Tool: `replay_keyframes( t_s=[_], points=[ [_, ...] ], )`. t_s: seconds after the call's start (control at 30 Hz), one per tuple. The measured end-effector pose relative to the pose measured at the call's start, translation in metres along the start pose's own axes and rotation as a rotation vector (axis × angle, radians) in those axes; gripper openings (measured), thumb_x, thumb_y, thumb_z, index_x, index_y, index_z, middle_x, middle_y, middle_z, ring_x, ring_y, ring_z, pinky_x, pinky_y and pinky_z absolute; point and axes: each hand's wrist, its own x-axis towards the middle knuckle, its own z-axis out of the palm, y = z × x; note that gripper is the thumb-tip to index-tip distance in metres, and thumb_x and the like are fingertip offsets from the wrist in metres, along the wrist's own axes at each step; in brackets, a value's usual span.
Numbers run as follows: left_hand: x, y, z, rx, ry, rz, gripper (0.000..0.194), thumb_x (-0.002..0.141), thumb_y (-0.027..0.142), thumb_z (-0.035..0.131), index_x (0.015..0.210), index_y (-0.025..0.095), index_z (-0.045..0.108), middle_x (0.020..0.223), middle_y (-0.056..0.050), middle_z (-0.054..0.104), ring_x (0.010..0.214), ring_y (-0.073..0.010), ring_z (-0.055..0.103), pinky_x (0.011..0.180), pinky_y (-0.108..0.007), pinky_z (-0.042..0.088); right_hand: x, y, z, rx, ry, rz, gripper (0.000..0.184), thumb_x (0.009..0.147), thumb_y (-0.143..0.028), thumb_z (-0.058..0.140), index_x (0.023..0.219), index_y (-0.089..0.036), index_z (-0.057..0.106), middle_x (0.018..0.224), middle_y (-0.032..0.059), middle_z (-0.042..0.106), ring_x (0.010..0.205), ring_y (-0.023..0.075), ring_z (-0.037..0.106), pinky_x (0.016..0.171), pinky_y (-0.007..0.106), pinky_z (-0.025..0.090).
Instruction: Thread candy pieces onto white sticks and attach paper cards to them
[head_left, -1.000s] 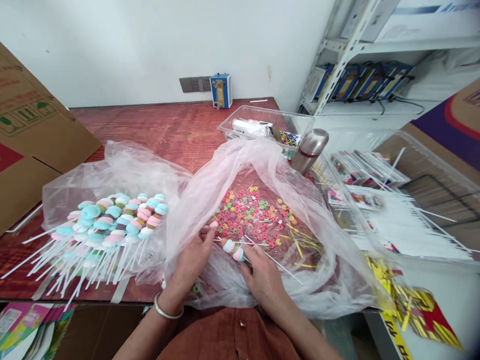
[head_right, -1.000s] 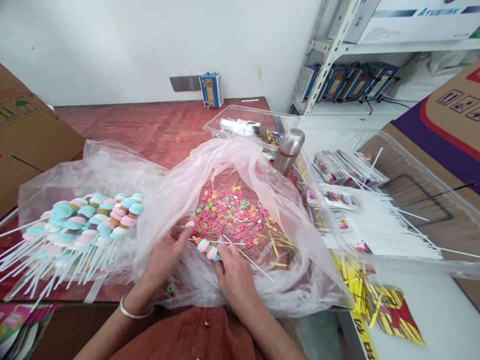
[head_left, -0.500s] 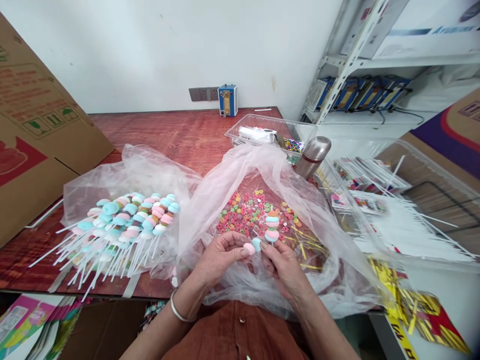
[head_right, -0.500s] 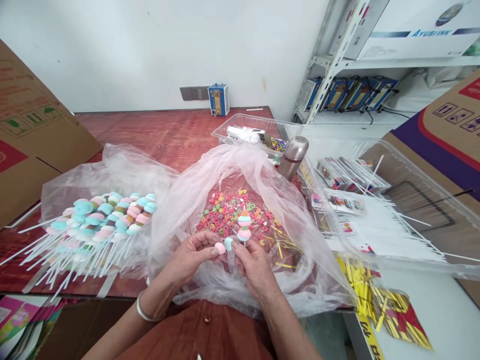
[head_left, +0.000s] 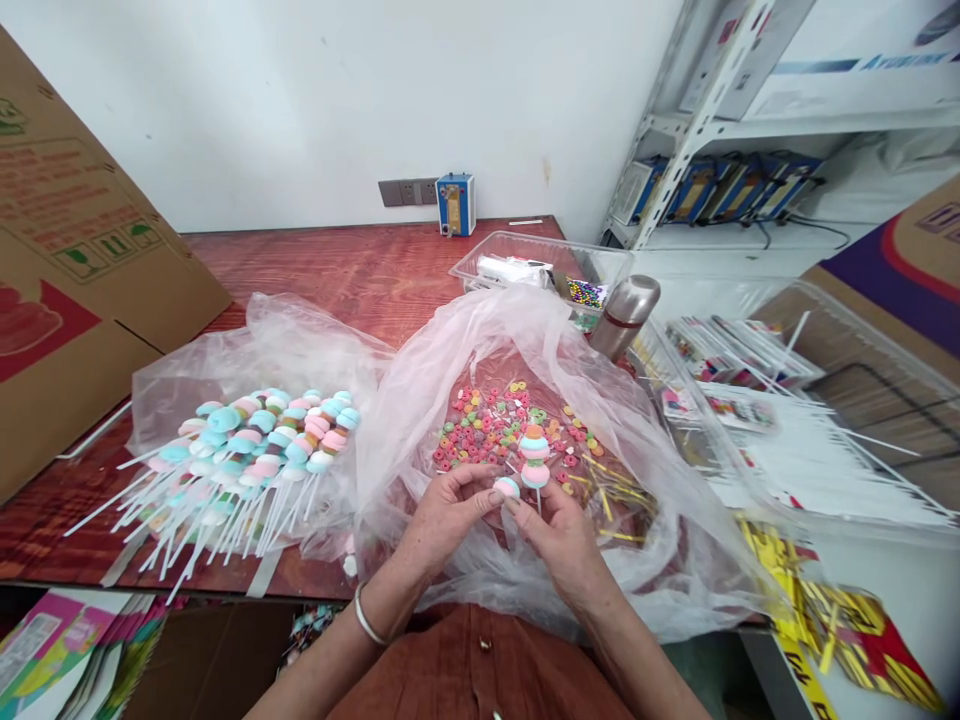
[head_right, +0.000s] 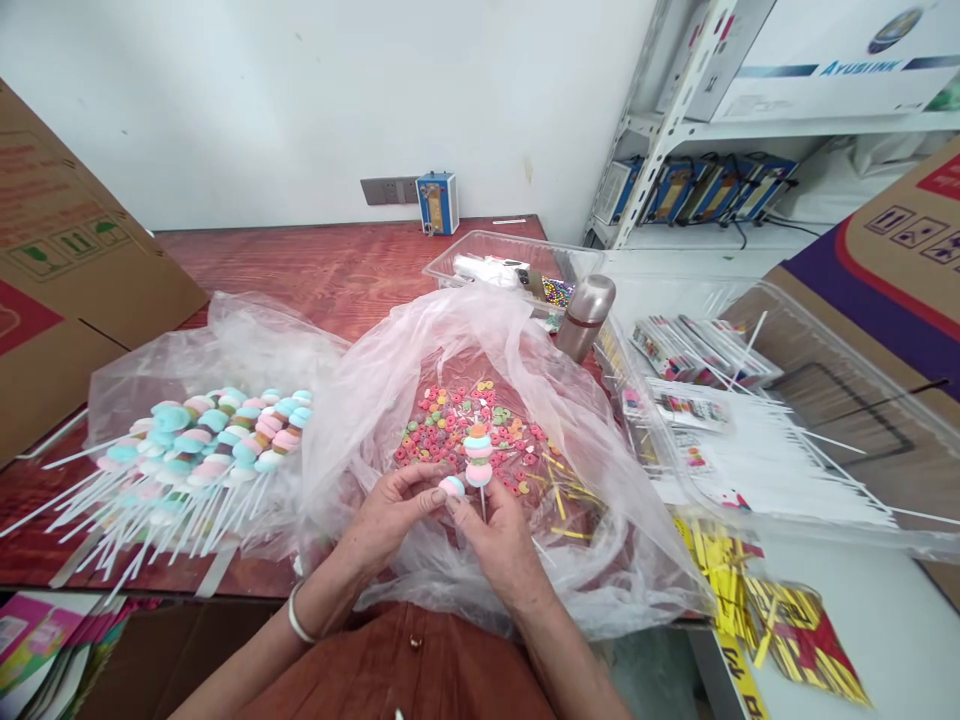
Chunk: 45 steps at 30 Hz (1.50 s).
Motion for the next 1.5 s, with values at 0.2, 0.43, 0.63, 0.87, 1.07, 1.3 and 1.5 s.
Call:
replay_keyframes(
  t_s=[0.2,0.43,0.63,0.87,1.07,1.3,1.5],
  points=[
    [-0.001,-0.007,0.006,-0.051,0.035,0.015,0.041,0.068,0.03,0.084,0.106,0.018,0.073,0.1,-0.007,0.075,0.085,-0.0179,0.066,0.078,-0.028,0.05,0.002,0.006,-0.002,-0.021,0.066,0.032,0.035,0.08,-0.046,0.07,0.104,-0.02,0.07,0.071,-0.001,0.064,0.075,0.0175,0.06,0.065,0.026,0.048],
    [0.001,-0.004,0.022,-0.07,0.14,0.051,0.03,0.068,0.033,0.084,0.089,0.016,0.07,0.091,-0.006,0.075,0.085,-0.0175,0.068,0.079,-0.028,0.051,0.007,0.005,-0.008,-0.075,0.11,-0.058,0.034,0.081,-0.045,0.07,0.102,-0.019,0.068,0.093,0.0043,0.071,0.086,0.0193,0.063,0.084,0.033,0.049],
    [0.017,0.002,0.015,-0.125,0.252,0.074,0.037,0.068,0.034,0.084,0.094,0.016,0.066,0.092,-0.005,0.073,0.081,-0.0162,0.068,0.073,-0.028,0.054,-0.023,-0.006,-0.012,-0.278,-0.034,0.188,0.04,0.093,-0.055,0.045,0.09,-0.019,0.063,0.05,-0.0051,0.053,0.035,0.0092,0.036,0.039,0.023,0.028],
    [0.023,0.0,0.01,-0.058,0.237,0.079,0.041,0.069,0.034,0.082,0.102,0.017,0.065,0.091,-0.006,0.075,0.075,-0.017,0.069,0.07,-0.029,0.054,-0.042,-0.011,-0.009,-0.243,-0.213,0.351,0.054,0.091,-0.065,0.042,0.099,-0.016,0.064,0.035,-0.009,0.041,0.033,0.009,0.028,0.038,0.022,0.02],
    [0.021,0.002,0.013,0.004,0.218,0.103,0.038,0.069,0.032,0.082,0.099,0.017,0.064,0.097,-0.008,0.074,0.079,-0.0179,0.069,0.07,-0.028,0.054,-0.041,-0.01,-0.01,-0.156,-0.175,0.375,0.053,0.091,-0.064,0.044,0.097,-0.016,0.065,0.035,-0.0095,0.04,0.033,0.008,0.023,0.038,0.022,0.017],
    [0.021,0.001,0.014,0.024,0.221,0.146,0.034,0.071,0.028,0.079,0.099,0.017,0.064,0.097,-0.008,0.073,0.088,-0.0189,0.069,0.077,-0.029,0.053,-0.045,-0.015,-0.001,0.052,-0.09,0.456,0.053,0.084,-0.064,0.054,0.099,-0.014,0.064,0.033,-0.0114,0.037,0.031,0.0064,0.018,0.036,0.021,0.016],
    [0.021,-0.003,0.018,0.032,0.221,0.178,0.029,0.073,0.025,0.077,0.097,0.017,0.064,0.096,-0.007,0.074,0.088,-0.0179,0.069,0.08,-0.029,0.053,-0.044,-0.019,0.011,0.221,-0.027,0.501,0.053,0.08,-0.062,0.059,0.1,-0.013,0.06,0.031,-0.0128,0.036,0.027,0.0057,0.017,0.031,0.019,0.019]
  ],
)
